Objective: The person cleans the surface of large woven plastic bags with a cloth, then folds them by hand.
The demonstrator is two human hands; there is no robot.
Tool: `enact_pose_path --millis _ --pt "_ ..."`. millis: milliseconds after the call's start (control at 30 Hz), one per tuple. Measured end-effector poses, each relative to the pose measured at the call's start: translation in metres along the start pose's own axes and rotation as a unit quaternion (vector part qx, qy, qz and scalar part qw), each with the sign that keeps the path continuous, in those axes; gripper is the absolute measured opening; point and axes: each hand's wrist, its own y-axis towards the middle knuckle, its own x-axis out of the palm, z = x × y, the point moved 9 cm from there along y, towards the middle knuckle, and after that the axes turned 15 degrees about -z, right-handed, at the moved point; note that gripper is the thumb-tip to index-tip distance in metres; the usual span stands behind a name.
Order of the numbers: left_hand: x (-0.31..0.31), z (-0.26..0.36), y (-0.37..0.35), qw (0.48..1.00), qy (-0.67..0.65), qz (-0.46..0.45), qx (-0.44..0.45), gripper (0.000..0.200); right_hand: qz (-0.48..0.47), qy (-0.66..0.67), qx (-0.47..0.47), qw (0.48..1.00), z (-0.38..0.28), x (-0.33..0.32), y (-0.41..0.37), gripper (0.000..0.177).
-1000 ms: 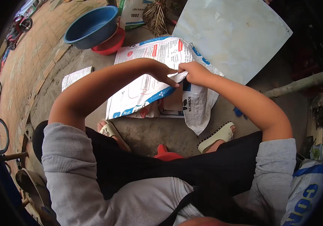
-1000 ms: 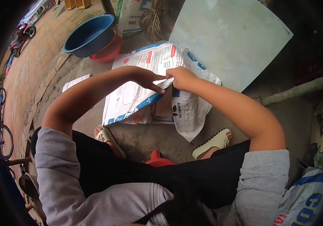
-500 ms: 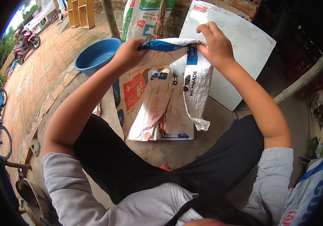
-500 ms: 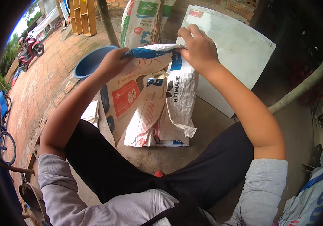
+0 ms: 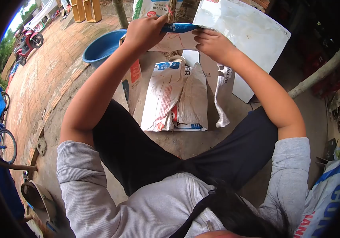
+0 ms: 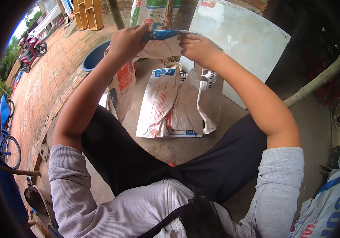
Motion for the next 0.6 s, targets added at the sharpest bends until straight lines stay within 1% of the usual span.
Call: enact_pose_path --millis 33,133,167,200,233,267,300,333,367,400,433,467,500,533,567,600 --pt "-0.004 -0.002 -0.001 0.999 0.022 0.026 0.007 0.019 0.023 0.056 -0.013 0.998 0.006 -0.009 -0.007 0.008" --pt "-0.001 -0.023 0.0 0.999 0.017 0.018 -0.023 0.019 0.037 0.073 -0.012 0.997 0.016 -0.036 -0.019 0.011" --pt "0.0 -0.03 0.002 0.998 0.04 0.017 -0.046 0.026 0.054 0.085 0.009 0.995 0.025 -0.049 -0.023 0.017" --pt "-0.001 -0.036 0.001 0.998 0.031 0.024 -0.057 0.029 0.07 0.098 0.032 0.992 0.034 -0.063 -0.026 0.024" --pt "0.005 -0.046 0.003 0.994 0.009 -0.024 -0.104 0.03 0.083 0.021 0.069 0.994 0.042 -0.071 -0.029 0.04" --pt "0.01 -0.056 0.003 0.986 -0.012 -0.069 -0.151 0.031 0.039 0.133 0.073 0.988 0.063 -0.058 -0.032 0.049" --pt "0.016 -0.059 0.003 0.986 -0.012 -0.069 -0.15 0.031 0.051 0.227 0.098 0.968 0.078 -0.066 -0.037 0.045" --pt "0.025 -0.064 0.0 0.985 -0.045 -0.072 -0.15 0.028 0.064 0.318 0.122 0.938 0.09 -0.07 -0.042 0.041" --pt "0.033 -0.067 -0.002 0.983 -0.077 -0.075 -0.15 0.026 0.063 0.316 0.12 0.939 0.093 -0.067 -0.044 0.041" --pt "0.04 -0.068 -0.001 0.982 -0.079 -0.073 -0.153 0.026 -0.042 0.353 0.211 0.911 0.107 -0.035 -0.049 0.044" --pt "0.046 -0.069 -0.002 0.978 -0.112 -0.068 -0.159 0.028 -0.146 0.381 0.296 0.864 0.117 -0.004 -0.06 0.047" --pt "0.052 -0.071 -0.002 0.973 -0.146 -0.065 -0.166 0.029 -0.149 0.379 0.293 0.865 0.119 0.005 -0.065 0.047" --pt "0.055 -0.075 -0.002 0.957 -0.194 -0.078 -0.2 0.029 -0.184 0.419 0.279 0.845 0.113 0.022 -0.07 0.042" --pt "0.065 -0.083 0.0 0.956 -0.196 -0.079 -0.202 0.029 -0.217 0.457 0.264 0.821 0.108 0.041 -0.076 0.038" --pt "0.072 -0.093 0.004 0.95 -0.238 -0.067 -0.191 0.028 -0.218 0.458 0.263 0.821 0.109 0.053 -0.08 0.038" --pt "0.077 -0.101 0.007 0.942 -0.278 -0.054 -0.179 0.027 -0.213 0.444 0.215 0.844 0.107 0.063 -0.077 0.034"
